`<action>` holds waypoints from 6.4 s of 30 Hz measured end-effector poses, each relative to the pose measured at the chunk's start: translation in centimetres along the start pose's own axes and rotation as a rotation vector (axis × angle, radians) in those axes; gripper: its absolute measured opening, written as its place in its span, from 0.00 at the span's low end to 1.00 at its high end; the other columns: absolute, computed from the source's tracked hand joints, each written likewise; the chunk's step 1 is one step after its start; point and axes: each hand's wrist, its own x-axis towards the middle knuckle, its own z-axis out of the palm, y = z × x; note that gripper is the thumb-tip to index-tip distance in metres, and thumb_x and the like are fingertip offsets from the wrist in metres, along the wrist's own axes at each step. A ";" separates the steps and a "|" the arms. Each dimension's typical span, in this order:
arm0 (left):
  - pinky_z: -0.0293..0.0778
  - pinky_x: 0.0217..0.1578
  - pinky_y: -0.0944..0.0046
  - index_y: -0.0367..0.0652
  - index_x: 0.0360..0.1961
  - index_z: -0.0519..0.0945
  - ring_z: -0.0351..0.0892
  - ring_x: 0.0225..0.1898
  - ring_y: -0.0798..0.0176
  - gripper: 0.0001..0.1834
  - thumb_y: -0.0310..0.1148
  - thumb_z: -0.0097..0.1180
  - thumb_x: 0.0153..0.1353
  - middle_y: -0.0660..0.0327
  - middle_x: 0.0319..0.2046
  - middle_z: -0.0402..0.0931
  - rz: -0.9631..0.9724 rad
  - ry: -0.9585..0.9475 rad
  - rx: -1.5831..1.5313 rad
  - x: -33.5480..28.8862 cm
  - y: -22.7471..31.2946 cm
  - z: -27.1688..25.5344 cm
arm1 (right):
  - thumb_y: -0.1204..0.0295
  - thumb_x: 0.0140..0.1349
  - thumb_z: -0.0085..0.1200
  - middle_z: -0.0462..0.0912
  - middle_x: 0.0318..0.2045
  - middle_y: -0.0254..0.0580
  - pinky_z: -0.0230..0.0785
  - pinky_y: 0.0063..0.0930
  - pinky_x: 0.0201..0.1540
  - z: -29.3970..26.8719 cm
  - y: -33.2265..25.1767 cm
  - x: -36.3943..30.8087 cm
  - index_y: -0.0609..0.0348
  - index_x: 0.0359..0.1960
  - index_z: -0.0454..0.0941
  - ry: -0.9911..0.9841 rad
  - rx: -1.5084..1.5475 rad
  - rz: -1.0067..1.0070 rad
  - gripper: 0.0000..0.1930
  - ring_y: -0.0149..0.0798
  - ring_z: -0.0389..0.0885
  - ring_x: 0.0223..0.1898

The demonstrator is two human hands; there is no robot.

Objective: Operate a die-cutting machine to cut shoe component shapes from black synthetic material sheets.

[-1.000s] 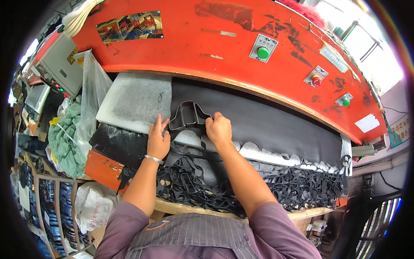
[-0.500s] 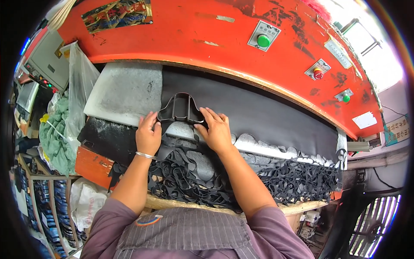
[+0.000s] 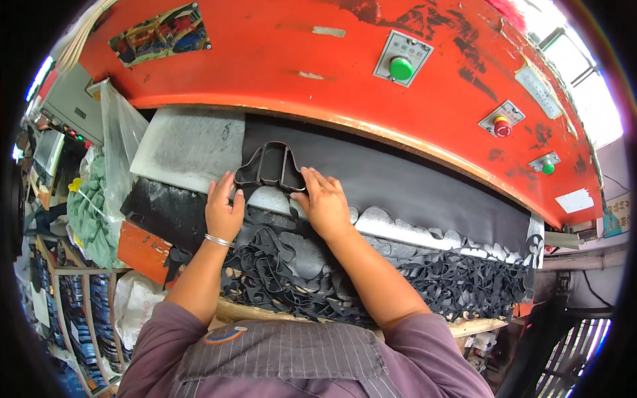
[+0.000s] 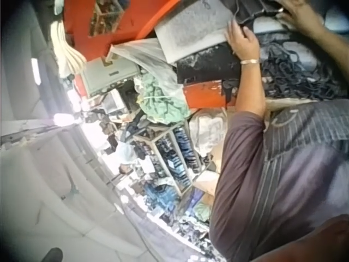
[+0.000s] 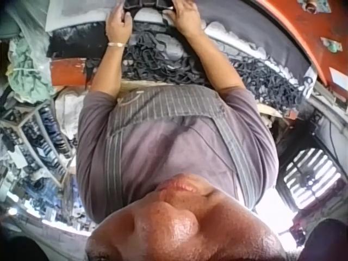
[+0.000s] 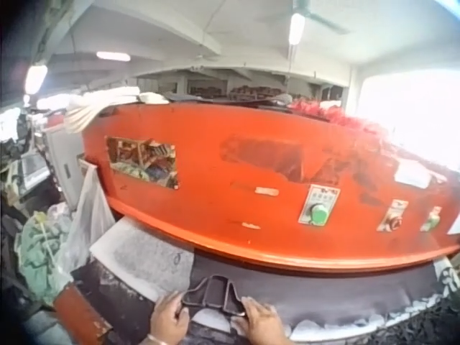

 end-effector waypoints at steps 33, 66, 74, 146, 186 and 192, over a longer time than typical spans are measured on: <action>0.73 0.31 0.50 0.43 0.23 0.79 0.78 0.28 0.46 0.16 0.43 0.54 0.61 0.53 0.23 0.77 0.137 -0.531 -0.098 -5.7 15.4 -9.8 | 0.58 0.72 0.43 0.64 0.64 0.55 0.57 0.36 0.65 -38.2 7.7 -12.3 0.70 0.64 0.61 1.178 -0.096 0.329 0.28 0.45 0.63 0.65; 0.60 0.61 0.49 0.39 0.53 0.77 0.73 0.56 0.49 0.23 0.40 0.57 0.58 0.50 0.51 0.77 0.096 -0.445 0.070 0.6 3.4 -5.0 | 0.77 0.56 0.48 0.83 0.31 0.58 0.75 0.45 0.37 -5.0 0.4 12.1 0.65 0.50 0.72 -0.394 -0.008 0.148 0.18 0.55 0.84 0.35; 0.55 0.64 0.48 0.34 0.67 0.55 0.69 0.59 0.48 0.37 0.30 0.51 0.57 0.47 0.57 0.73 -0.085 -0.418 -0.243 2.7 5.1 6.4 | 0.73 0.59 0.51 0.83 0.31 0.61 0.79 0.39 0.31 -4.8 3.3 2.8 0.67 0.60 0.65 -0.156 0.195 0.779 0.26 0.48 0.86 0.28; 0.74 0.36 0.52 0.40 0.16 0.81 0.79 0.33 0.50 0.21 0.46 0.55 0.57 0.54 0.23 0.77 0.056 -0.922 0.114 -7.6 12.8 -8.3 | 0.75 0.53 0.53 0.82 0.41 0.41 0.72 0.37 0.52 -15.3 0.8 6.1 0.59 0.39 0.80 -0.142 -0.221 -0.817 0.11 0.44 0.79 0.49; 0.46 0.68 0.52 0.37 0.68 0.54 0.59 0.68 0.53 0.38 0.29 0.52 0.56 0.53 0.64 0.66 0.269 -0.646 -0.219 3.1 11.0 9.7 | 0.51 0.48 0.64 0.76 0.57 0.48 0.58 0.41 0.63 -11.5 15.2 -7.4 0.57 0.58 0.72 -0.085 -0.178 0.184 0.36 0.52 0.73 0.57; 0.46 0.68 0.53 0.37 0.68 0.55 0.58 0.68 0.53 0.38 0.29 0.51 0.55 0.52 0.63 0.67 0.263 -0.658 -0.188 3.4 10.7 9.6 | 0.50 0.47 0.64 0.77 0.56 0.47 0.60 0.40 0.62 -11.1 15.5 -7.1 0.58 0.55 0.74 -0.089 -0.175 0.145 0.35 0.48 0.75 0.56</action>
